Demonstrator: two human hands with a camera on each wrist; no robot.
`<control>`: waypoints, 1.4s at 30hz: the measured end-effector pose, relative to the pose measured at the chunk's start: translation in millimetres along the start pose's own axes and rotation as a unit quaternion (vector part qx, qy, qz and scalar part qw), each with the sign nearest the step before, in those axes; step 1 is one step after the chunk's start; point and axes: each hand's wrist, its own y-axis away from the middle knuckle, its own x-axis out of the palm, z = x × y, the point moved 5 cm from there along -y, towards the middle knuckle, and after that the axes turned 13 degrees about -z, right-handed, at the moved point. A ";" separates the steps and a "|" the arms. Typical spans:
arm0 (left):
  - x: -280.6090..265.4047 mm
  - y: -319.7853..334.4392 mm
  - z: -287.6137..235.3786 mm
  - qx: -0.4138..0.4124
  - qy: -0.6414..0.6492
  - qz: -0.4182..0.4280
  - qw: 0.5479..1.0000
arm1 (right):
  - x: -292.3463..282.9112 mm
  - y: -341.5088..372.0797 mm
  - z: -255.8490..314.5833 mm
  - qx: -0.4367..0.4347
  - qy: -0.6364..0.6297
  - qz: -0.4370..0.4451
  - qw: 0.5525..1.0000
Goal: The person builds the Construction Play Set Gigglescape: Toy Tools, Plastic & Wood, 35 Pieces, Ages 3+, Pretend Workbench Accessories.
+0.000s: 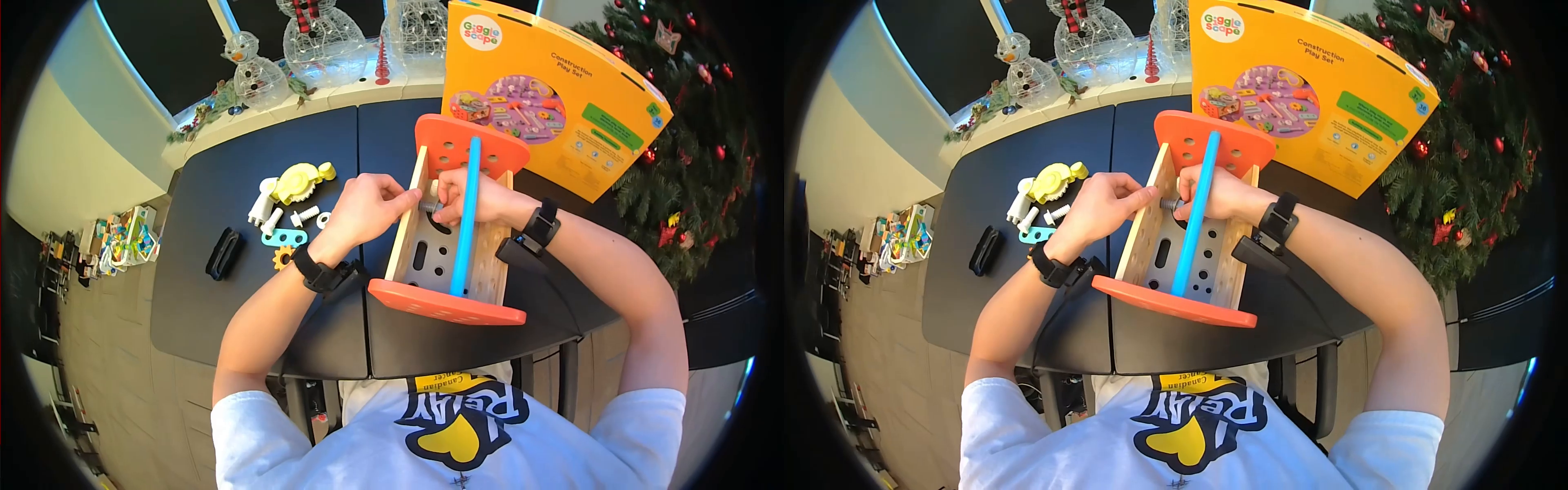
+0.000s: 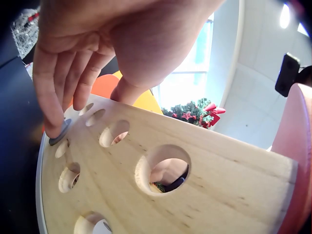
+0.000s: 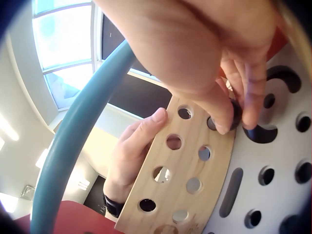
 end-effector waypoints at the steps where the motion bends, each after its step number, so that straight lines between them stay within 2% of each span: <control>1: 1.1 -0.7 2.1 -0.001 0.001 0.000 1.000 | 0.3 -2.3 -3.7 -0.030 0.012 -0.008 0.999; 2: 3.0 -0.8 4.1 -0.003 0.002 0.000 1.000 | -2.9 0.2 1.7 -0.032 0.010 -0.027 0.999; 5: 2.8 -0.2 4.1 -0.008 0.005 -0.003 1.000 | -5.7 -1.7 -8.6 0.055 -0.097 0.004 0.994; 9: 2.4 0.8 2.4 -0.005 0.006 -0.008 1.000 | -3.2 -2.7 -10.5 0.081 -0.154 0.006 0.985; 18: 6.7 -2.2 6.9 0.008 0.014 -0.015 1.000 | -5.8 -2.8 -3.7 0.019 -0.058 -0.049 0.997; 21: 6.5 -2.2 6.0 0.008 0.016 -0.018 1.000 | -7.5 -0.9 -7.4 0.072 -0.123 -0.023 0.989; 27: 6.6 -1.9 5.4 0.004 0.022 -0.015 1.000 | -9.1 0.0 -4.2 0.091 -0.057 -0.038 0.993; 30: 6.8 -1.3 5.0 0.003 0.027 -0.012 1.000 | -7.9 -0.5 -7.5 0.113 -0.111 -0.034 0.987; 36: 6.5 -0.5 3.7 0.005 0.027 -0.016 0.999 | -6.4 -4.1 -14.8 0.105 -0.175 -0.018 0.979; 39: 6.3 -0.4 3.7 0.004 0.036 -0.018 0.999 | -6.3 -3.3 -12.4 0.104 -0.179 -0.012 0.978; 42: 6.6 -0.9 4.1 -0.001 0.036 -0.015 0.999 | -8.4 3.7 -0.5 0.063 -0.132 -0.020 0.989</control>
